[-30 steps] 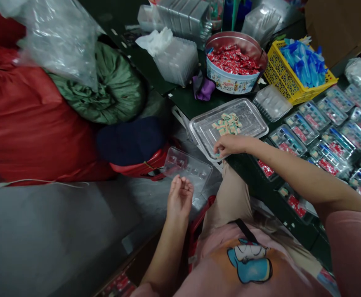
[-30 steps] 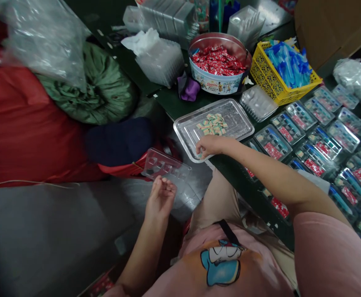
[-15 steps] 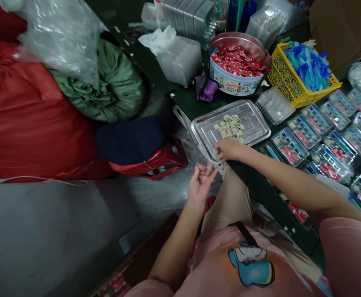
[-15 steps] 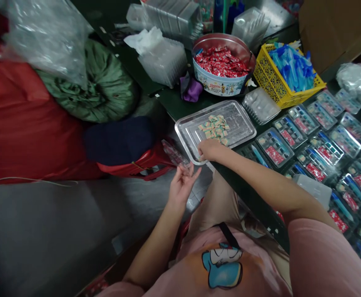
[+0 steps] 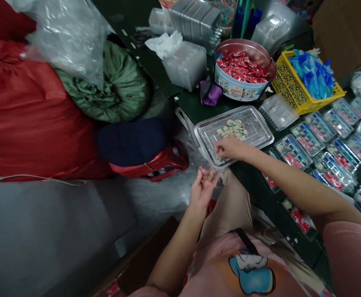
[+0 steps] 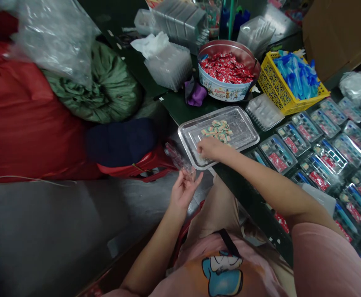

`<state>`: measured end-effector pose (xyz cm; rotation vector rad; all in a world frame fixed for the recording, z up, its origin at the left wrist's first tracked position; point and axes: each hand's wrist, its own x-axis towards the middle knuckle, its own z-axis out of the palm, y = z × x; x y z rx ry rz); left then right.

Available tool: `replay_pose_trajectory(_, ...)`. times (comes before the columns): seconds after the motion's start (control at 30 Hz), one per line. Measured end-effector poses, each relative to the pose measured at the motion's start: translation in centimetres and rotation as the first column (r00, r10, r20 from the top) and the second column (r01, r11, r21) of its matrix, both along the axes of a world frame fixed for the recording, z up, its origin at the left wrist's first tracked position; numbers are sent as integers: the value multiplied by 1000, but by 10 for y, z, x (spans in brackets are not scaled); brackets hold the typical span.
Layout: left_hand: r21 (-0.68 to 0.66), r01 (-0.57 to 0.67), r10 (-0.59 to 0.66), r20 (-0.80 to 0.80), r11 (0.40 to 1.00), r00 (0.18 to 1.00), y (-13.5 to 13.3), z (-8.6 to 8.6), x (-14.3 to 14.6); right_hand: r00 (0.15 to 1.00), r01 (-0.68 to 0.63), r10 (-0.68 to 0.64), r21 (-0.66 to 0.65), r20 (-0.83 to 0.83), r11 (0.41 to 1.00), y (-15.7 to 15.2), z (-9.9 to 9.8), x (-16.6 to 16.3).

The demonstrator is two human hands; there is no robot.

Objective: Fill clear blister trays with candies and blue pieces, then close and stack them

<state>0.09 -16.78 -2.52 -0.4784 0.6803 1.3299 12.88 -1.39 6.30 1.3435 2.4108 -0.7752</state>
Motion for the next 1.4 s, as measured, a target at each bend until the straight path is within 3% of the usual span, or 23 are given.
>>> replay_pose_trajectory(0.1,-21,-18,19,16,1000,1000,0,1,0,988,155,-150,153,-46,976,35,5,5)
replay_pose_trajectory(0.2,-52,-26,28,31,998,999,1,2,0,977,212,-215,180,-3,961,63,3,4)
replay_pose_trajectory(0.4,-67,-33,37,50,997,998,2,1,1,988,112,-126,153,91,982,74,-14,-5)
replay_pose_trajectory(0.53,-50,-23,25,44,998,999,1,-2,0,994,1,-19,165,108,986,73,-14,-6)
replay_pose_trajectory(0.67,-24,-16,17,46,1000,999,0,-4,0,999,-39,44,169,-25,985,72,-11,-1)
replay_pose_trajectory(0.83,1,4,-4,19,1000,1000,0,-5,-1,956,180,-141,134,-257,975,80,-4,11)
replay_pose_trajectory(0.93,-27,-6,7,41,1000,999,0,-4,0,972,185,-161,134,-173,973,89,2,17)
replay_pose_trajectory(1.13,-39,-7,8,41,999,999,2,-4,0,990,0,-20,143,140,990,93,-4,15)
replay_pose_trajectory(1.4,-25,1,-1,17,1000,1000,1,-7,0,978,-79,43,170,204,982,94,-12,17)
